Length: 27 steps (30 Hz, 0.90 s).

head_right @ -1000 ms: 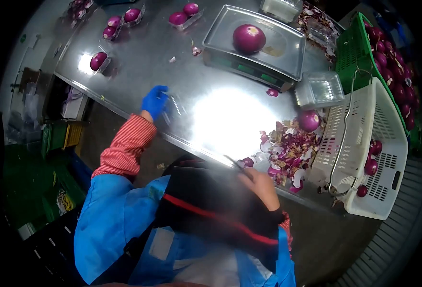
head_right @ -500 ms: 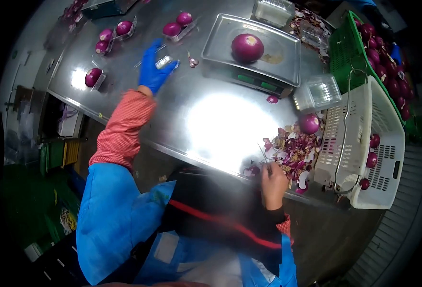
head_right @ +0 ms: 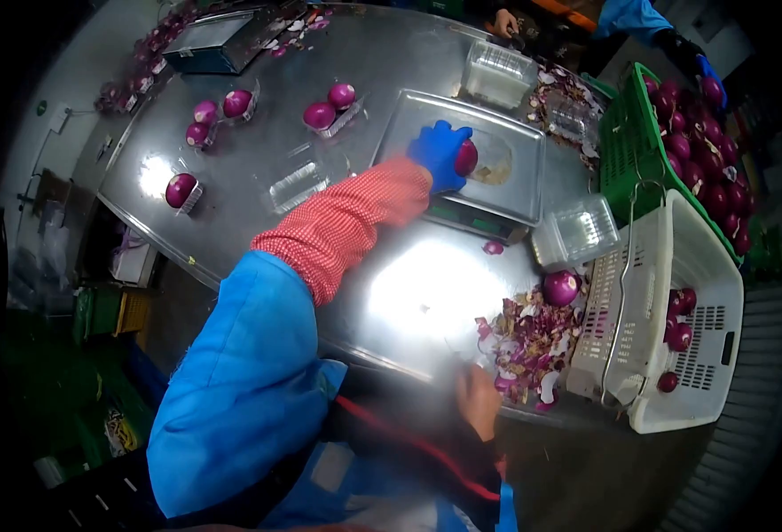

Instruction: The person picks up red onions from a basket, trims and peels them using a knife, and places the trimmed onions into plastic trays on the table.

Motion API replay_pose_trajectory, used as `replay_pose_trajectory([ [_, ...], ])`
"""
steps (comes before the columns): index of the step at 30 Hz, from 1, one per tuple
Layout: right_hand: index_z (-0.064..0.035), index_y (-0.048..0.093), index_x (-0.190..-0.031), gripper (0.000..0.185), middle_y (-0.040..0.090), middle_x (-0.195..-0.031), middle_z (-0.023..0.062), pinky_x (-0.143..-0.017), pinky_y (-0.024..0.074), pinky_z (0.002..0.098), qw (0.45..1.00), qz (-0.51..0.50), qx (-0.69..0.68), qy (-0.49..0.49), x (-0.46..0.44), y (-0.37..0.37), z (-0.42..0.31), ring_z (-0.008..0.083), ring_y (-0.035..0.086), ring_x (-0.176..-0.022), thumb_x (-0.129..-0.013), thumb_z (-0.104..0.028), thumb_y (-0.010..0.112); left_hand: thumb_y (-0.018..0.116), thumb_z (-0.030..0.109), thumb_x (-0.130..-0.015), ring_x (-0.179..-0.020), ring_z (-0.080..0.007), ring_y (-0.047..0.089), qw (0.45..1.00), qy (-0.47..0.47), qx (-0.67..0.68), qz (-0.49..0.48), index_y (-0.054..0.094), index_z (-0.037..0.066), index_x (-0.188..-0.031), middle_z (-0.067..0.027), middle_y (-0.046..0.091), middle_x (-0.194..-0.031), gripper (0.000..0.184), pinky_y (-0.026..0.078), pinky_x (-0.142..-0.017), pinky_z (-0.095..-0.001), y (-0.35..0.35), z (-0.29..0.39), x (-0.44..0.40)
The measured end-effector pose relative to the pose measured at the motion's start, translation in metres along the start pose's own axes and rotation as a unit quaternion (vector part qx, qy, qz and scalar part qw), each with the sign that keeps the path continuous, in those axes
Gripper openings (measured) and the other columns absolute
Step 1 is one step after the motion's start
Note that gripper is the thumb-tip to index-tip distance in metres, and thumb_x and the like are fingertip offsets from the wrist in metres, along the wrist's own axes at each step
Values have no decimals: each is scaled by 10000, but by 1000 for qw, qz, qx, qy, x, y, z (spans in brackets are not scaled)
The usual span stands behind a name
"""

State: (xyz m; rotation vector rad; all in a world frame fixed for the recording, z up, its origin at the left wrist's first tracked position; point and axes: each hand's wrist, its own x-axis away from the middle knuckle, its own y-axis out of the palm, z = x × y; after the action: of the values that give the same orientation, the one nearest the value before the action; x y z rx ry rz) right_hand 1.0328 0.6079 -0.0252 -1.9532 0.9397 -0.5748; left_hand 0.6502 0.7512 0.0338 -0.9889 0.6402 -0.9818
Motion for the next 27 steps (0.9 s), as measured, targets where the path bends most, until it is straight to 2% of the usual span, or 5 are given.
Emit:
replay_pose_trajectory([
  [9,-80,640,-1022,209,665,-929,155,-696,504,440,998,-68,-3,-5,-20,9,0,364,639,-811,-829,-156,614,840,238,-573,-1141,-362,500,956,-19,67,286,497,120,-1267,-201,499,-1202,783,438,-976,-429,-19,-137,87],
  [11,-78,638,-1024,210,665,-935,151,-703,505,436,996,-88,12,-24,-24,13,1,359,641,-807,-829,-152,614,833,246,-584,-1153,-377,490,956,-140,76,246,489,110,-1269,-202,480,-1241,778,434,-985,-425,-34,-163,116],
  [17,-59,642,-929,123,634,-831,212,-652,485,466,994,-85,-7,-74,-35,22,-20,420,610,-770,-837,-140,633,819,333,-685,-1236,-421,438,958,-190,46,211,395,98,-1384,-232,413,-1357,850,407,-1032,-438,23,-267,157],
  [20,-80,644,-1008,207,657,-929,141,-705,511,423,988,-125,42,-75,-38,31,-18,340,638,-825,-814,-152,638,787,361,-744,-1335,-433,350,960,-224,57,159,346,100,-1430,-251,280,-1485,857,352,-1095,-428,20,-258,175],
  [27,-88,643,-978,173,641,-868,157,-667,505,437,981,-151,63,-103,-55,47,-23,362,627,-774,-826,-171,641,586,217,-870,-1095,-421,568,954,-241,-151,95,340,215,-1443,-253,324,-1453,623,487,-920,-464,-4,-289,166],
])
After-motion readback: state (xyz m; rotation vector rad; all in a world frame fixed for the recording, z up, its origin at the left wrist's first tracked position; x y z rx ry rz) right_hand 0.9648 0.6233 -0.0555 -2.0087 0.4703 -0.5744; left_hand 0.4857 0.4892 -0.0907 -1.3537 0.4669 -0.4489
